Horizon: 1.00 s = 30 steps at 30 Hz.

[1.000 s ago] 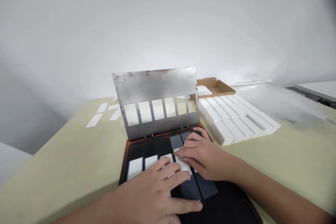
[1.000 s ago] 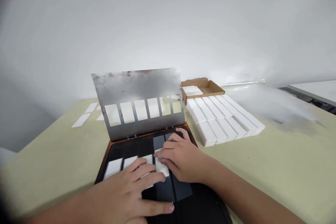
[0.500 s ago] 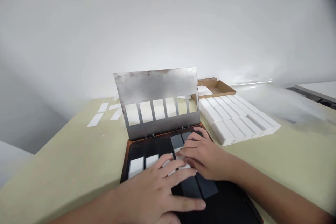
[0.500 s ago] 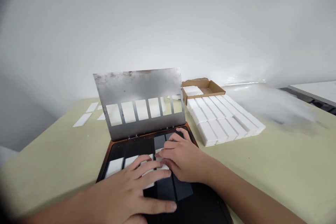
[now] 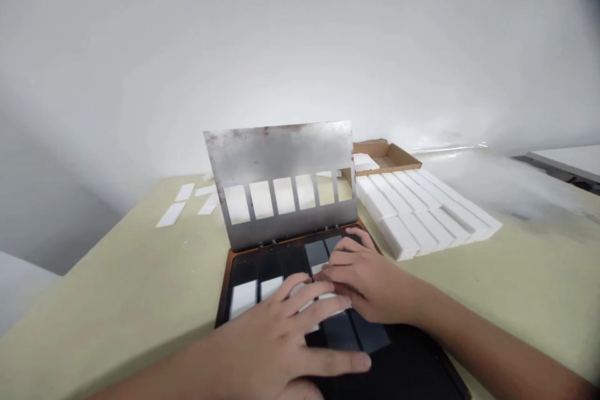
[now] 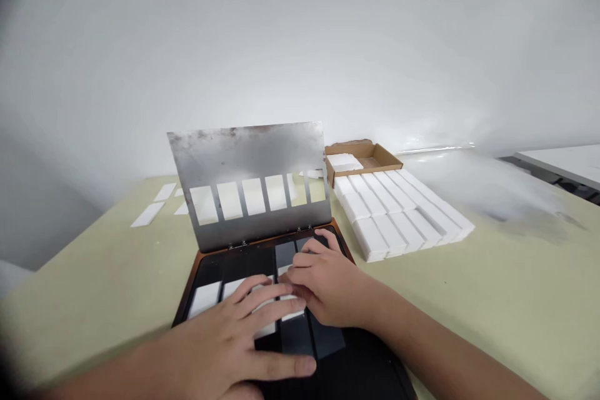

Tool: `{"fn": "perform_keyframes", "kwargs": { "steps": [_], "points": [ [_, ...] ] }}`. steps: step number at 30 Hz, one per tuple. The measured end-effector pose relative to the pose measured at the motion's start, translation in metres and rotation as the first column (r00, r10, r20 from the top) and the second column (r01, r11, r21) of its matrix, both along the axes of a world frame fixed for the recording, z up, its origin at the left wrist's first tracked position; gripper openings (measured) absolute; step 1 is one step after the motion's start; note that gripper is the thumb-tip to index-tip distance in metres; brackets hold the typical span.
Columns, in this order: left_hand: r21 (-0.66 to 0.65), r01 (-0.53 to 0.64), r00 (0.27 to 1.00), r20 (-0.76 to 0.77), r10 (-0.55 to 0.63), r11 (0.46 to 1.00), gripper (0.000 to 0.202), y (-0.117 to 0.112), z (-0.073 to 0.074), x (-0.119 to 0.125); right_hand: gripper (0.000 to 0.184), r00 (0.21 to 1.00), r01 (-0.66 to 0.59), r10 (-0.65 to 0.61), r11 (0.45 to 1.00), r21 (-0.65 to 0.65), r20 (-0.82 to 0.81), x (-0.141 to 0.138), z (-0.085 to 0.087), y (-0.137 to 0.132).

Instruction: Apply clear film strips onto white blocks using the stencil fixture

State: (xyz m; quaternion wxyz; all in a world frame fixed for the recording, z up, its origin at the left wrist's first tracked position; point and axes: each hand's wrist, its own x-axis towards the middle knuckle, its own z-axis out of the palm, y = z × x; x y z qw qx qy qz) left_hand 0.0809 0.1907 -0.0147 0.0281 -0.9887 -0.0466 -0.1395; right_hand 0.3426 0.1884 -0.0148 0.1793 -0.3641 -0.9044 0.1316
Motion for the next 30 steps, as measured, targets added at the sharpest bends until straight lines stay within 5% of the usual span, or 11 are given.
{"fn": "perform_keyframes", "kwargs": {
  "steps": [3, 6, 9, 12, 15, 20, 23, 27, 30],
  "points": [
    [-0.001, -0.035, 0.997, 0.075, 0.035, 0.999, 0.076, -0.0005, -0.0033, -0.0025, 0.024, 0.999, -0.030, 0.029, 1.000, -0.008, -0.035, 0.0017, -0.0002, -0.0003],
    [0.013, -0.068, 0.976, 0.208, 0.064, 0.998, 0.051, -0.0014, -0.0033, -0.0029, 0.064, 0.995, -0.081, 0.081, 0.997, 0.001, -0.065, 0.0029, -0.0028, -0.0001],
    [0.026, -0.034, 0.966, 0.257, 0.026, 0.999, 0.026, -0.0037, -0.0007, -0.0010, 0.081, 0.994, -0.098, 0.098, 0.995, 0.002, -0.048, 0.0038, -0.0045, 0.0000],
    [0.087, 0.092, 0.969, 0.220, -0.109, 0.992, 0.016, -0.0068, 0.0010, 0.0013, 0.075, 0.997, -0.074, 0.074, 0.997, -0.013, -0.017, 0.0037, -0.0031, -0.0008],
    [0.109, 0.153, 0.977, 0.134, -0.167, 0.982, 0.027, -0.0089, 0.0002, 0.0029, 0.061, 0.999, -0.032, 0.032, 0.999, -0.026, 0.007, 0.0016, -0.0004, -0.0030],
    [-0.030, -0.051, 0.998, 0.039, 0.052, 0.998, 0.053, -0.0071, -0.0043, 0.0037, 0.037, 0.999, 0.028, -0.028, 0.999, -0.023, 0.018, -0.0045, 0.0007, -0.0049],
    [-0.063, -0.146, 0.987, 0.056, 0.150, 0.987, 0.047, -0.0054, -0.0066, 0.0024, 0.032, 0.999, 0.045, -0.046, 0.999, -0.018, -0.009, -0.0047, 0.0010, -0.0034],
    [-0.055, -0.187, 0.977, 0.094, 0.192, 0.981, 0.038, -0.0053, -0.0080, 0.0013, 0.034, 0.999, 0.025, -0.026, 0.999, -0.039, -0.040, -0.0004, 0.0019, -0.0020],
    [-0.058, -0.213, 0.970, 0.110, 0.218, 0.975, 0.033, -0.0056, -0.0082, 0.0021, 0.059, 0.999, -0.008, 0.006, 0.999, -0.040, -0.050, 0.0021, 0.0005, -0.0020]
  ]
}}
